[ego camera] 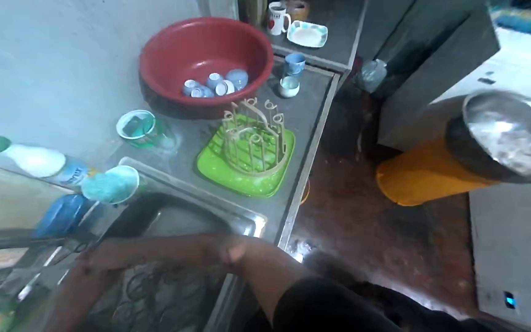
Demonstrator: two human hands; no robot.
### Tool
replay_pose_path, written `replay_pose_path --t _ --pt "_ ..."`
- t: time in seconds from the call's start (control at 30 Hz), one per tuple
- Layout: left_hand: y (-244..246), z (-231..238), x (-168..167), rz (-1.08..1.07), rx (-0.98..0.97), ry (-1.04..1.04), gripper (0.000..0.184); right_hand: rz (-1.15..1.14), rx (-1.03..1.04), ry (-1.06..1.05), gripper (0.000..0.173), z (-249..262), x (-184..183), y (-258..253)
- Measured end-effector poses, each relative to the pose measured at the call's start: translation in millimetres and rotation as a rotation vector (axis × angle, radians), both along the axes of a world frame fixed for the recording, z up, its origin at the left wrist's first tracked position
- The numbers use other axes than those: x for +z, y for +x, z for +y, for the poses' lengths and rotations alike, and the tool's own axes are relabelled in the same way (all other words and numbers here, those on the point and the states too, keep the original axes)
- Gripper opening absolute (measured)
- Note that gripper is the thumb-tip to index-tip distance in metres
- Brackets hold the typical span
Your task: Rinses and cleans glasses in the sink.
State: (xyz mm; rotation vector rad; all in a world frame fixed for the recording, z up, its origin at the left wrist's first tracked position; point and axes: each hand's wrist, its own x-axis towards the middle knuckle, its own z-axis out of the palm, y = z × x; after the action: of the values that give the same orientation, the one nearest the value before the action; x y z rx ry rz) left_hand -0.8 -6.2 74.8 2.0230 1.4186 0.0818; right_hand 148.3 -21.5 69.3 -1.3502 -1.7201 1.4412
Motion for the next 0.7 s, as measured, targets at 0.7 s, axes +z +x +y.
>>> replay_pose_path --t 0.7 --pt "26.6 -4.2 -47.1 -1.132 0.730 -0.352 0.034 0.264 -0.437 -0.194 0.036 -8.3 -4.0 -35.0"
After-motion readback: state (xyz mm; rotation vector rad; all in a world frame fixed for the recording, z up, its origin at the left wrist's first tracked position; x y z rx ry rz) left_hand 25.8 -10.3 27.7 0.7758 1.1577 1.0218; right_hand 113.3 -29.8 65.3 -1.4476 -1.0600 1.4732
